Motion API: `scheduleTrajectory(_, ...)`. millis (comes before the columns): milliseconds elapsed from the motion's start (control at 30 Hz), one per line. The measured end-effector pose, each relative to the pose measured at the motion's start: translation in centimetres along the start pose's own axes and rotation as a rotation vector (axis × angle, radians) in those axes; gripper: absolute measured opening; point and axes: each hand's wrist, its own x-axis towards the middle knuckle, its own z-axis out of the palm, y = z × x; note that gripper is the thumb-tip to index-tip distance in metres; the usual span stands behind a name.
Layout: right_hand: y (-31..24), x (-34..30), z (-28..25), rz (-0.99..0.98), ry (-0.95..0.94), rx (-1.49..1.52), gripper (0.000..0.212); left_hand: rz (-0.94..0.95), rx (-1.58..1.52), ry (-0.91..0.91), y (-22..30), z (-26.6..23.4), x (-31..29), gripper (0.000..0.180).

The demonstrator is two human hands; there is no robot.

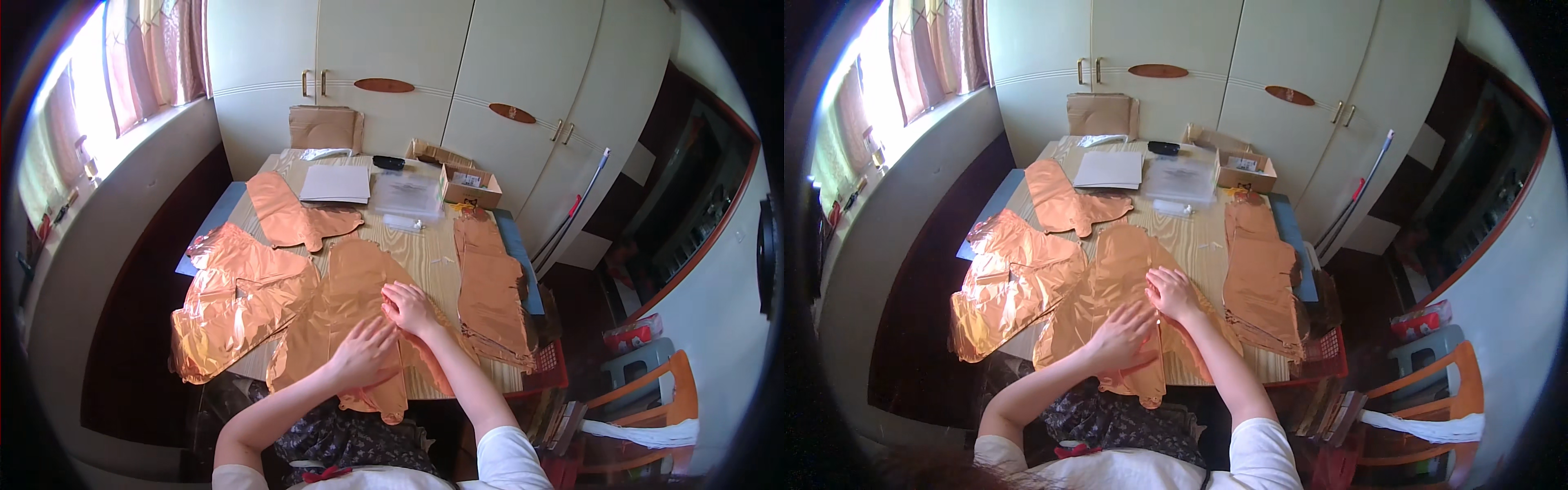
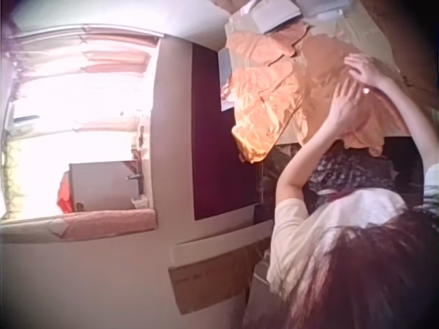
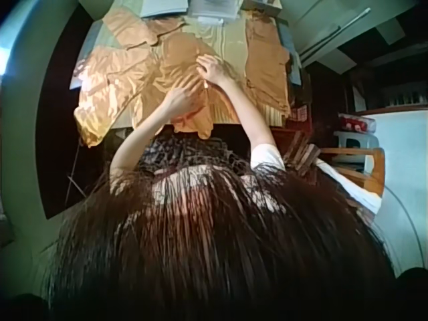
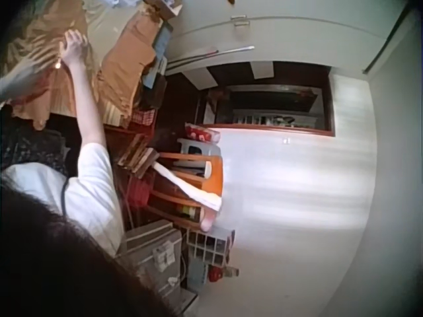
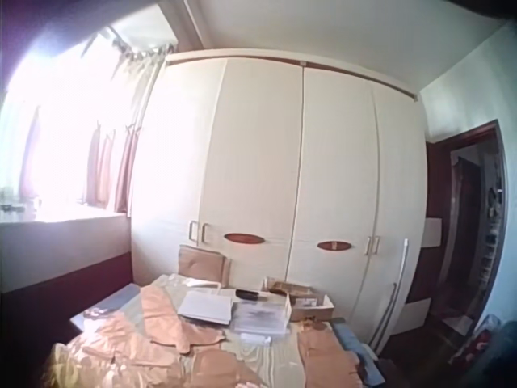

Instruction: Packaging a foil balloon into a plastic sleeve and folding other foil balloons.

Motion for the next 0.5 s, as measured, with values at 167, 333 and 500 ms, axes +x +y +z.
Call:
scheduleTrajectory(167,-0.2,0.0,-0.3,-0.002,0.009,0.004,0.04,-0.017,-0.007,-0.011,0.4,1.6,0.4,0.093)
scheduleTrajectory(333,-0.3,-0.1,-0.5,0.024,-0.011,0.037,0.039,-0.026,0.028,-0.107,-0.5,1.8,0.3,0.102)
scheduleTrajectory(500,-0.3,0.1,-0.5,0.023,-0.024,0.061,0.039,-0.027,0.019,-0.139,-0.8,0.9,0.3,0.101)
